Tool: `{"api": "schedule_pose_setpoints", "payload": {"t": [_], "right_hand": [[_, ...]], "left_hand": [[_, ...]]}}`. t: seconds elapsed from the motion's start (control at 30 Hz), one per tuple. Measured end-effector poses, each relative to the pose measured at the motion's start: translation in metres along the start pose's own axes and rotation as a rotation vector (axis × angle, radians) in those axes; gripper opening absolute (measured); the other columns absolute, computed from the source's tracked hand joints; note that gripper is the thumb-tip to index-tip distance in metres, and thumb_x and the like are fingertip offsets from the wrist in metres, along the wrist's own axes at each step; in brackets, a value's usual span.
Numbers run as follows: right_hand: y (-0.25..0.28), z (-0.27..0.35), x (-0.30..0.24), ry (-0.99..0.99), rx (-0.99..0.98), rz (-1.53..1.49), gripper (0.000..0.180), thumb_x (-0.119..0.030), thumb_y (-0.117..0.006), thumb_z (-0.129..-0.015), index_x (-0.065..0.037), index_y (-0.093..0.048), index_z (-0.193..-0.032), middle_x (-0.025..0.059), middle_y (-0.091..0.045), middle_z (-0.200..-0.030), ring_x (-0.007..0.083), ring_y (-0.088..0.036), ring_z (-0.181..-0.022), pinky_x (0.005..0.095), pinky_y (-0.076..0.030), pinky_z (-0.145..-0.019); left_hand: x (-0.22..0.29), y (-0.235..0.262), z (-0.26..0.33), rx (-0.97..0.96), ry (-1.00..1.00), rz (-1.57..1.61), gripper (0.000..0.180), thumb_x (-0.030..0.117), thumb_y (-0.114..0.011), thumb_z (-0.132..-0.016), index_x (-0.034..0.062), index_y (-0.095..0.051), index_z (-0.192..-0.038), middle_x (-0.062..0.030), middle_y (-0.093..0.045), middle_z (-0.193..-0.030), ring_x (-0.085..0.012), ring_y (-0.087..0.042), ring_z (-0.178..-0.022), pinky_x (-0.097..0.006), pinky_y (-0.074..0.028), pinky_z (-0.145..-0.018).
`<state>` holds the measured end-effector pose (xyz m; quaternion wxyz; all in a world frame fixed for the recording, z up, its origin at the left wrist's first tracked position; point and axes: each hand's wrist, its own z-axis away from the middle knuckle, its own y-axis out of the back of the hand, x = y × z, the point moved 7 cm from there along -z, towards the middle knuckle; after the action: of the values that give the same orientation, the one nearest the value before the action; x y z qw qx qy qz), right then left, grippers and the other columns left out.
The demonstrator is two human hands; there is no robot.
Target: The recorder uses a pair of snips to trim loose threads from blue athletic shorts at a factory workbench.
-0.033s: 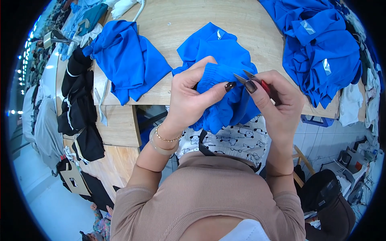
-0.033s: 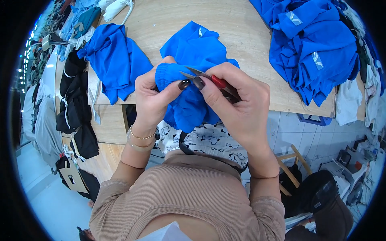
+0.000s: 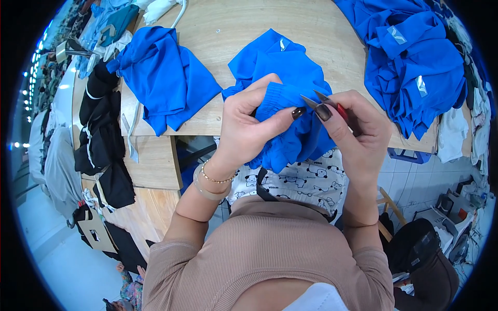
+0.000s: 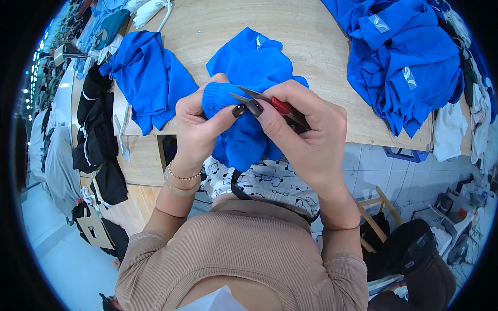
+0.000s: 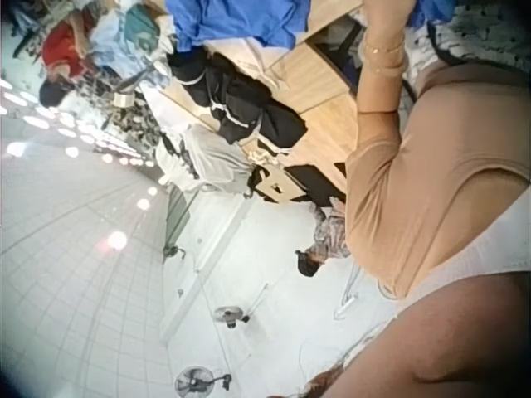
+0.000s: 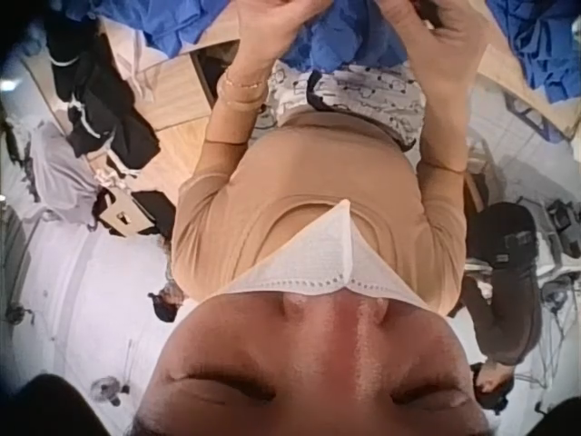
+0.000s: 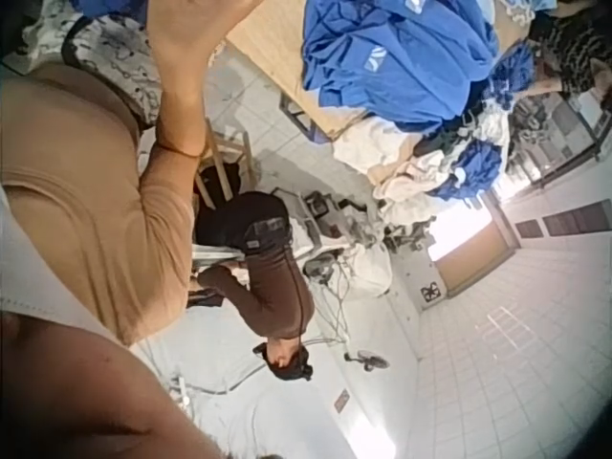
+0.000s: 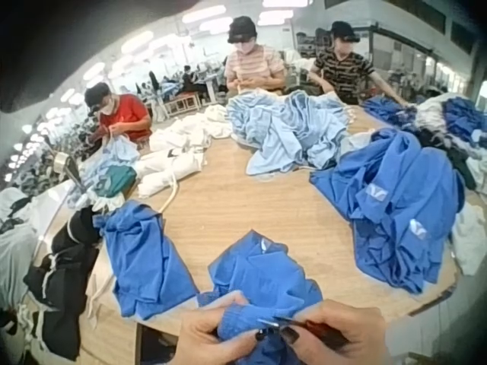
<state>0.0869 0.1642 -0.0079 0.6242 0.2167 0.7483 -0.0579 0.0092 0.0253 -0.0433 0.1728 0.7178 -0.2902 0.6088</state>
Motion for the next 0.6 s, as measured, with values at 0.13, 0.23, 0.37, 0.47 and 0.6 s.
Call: {"api": "schedule_pose_setpoints", "payload": {"t": [0.13,0.23,0.37,0.47,0.6], "right_hand": [[0.003,0.001,-0.009,0.072,-0.031,-0.159,0.005,0.000,-0.064,-0.079,0.001,-0.063,-0.084,-0.0005,-0.054,-0.065,0.0026,-0.045,-0.058,0.0172,-0.034,-0.051],[0.011,-0.003,-0.017,0.034,-0.017,-0.068,0.005,0.000,-0.064,-0.079,0.002,-0.063,-0.084,0.0003,-0.055,-0.066,0.0027,-0.046,-0.059,0.0168,-0.035,-0.051],[0.009,-0.006,-0.008,-0.025,-0.031,0.142,0.008,-0.004,-0.066,-0.081,0.003,-0.062,-0.082,0.0005,-0.053,-0.063,0.0029,-0.046,-0.057,0.0173,-0.035,-0.051],[0.003,-0.003,-0.005,-0.097,-0.138,0.205,0.009,-0.004,-0.066,-0.081,0.003,-0.061,-0.081,0.0024,-0.053,-0.061,0.0037,-0.045,-0.055,0.0191,-0.035,-0.049],[0.002,0.000,-0.004,-0.156,-0.230,0.188,0.009,-0.004,-0.066,-0.080,0.004,-0.061,-0.079,0.0035,-0.054,-0.062,0.0046,-0.046,-0.054,0.0204,-0.036,-0.048]], "left_hand": [[-0.002,0.000,0.000,0.036,-0.018,-0.032,0.014,-0.007,-0.061,-0.073,-0.0027,-0.067,-0.085,-0.0025,-0.057,-0.080,-0.0081,-0.050,-0.070,-0.020,-0.038,-0.063],[-0.001,0.002,-0.001,0.045,-0.030,-0.051,0.014,-0.008,-0.061,-0.073,-0.0037,-0.068,-0.085,-0.0013,-0.052,-0.076,-0.0058,-0.043,-0.066,-0.019,-0.029,-0.053],[-0.001,0.004,-0.002,0.068,-0.054,-0.064,0.018,-0.010,-0.059,-0.072,-0.0032,-0.069,-0.085,-0.0012,-0.052,-0.076,-0.0059,-0.043,-0.066,-0.019,-0.030,-0.053],[0.001,0.006,-0.002,0.081,-0.092,-0.117,0.021,-0.010,-0.059,-0.071,-0.0023,-0.069,-0.087,-0.0013,-0.052,-0.076,-0.0060,-0.043,-0.065,-0.019,-0.030,-0.053],[0.004,0.008,-0.002,0.070,-0.103,-0.169,0.021,-0.010,-0.059,-0.070,-0.0009,-0.069,-0.086,-0.0015,-0.052,-0.077,-0.0070,-0.044,-0.066,-0.020,-0.032,-0.055]]}}
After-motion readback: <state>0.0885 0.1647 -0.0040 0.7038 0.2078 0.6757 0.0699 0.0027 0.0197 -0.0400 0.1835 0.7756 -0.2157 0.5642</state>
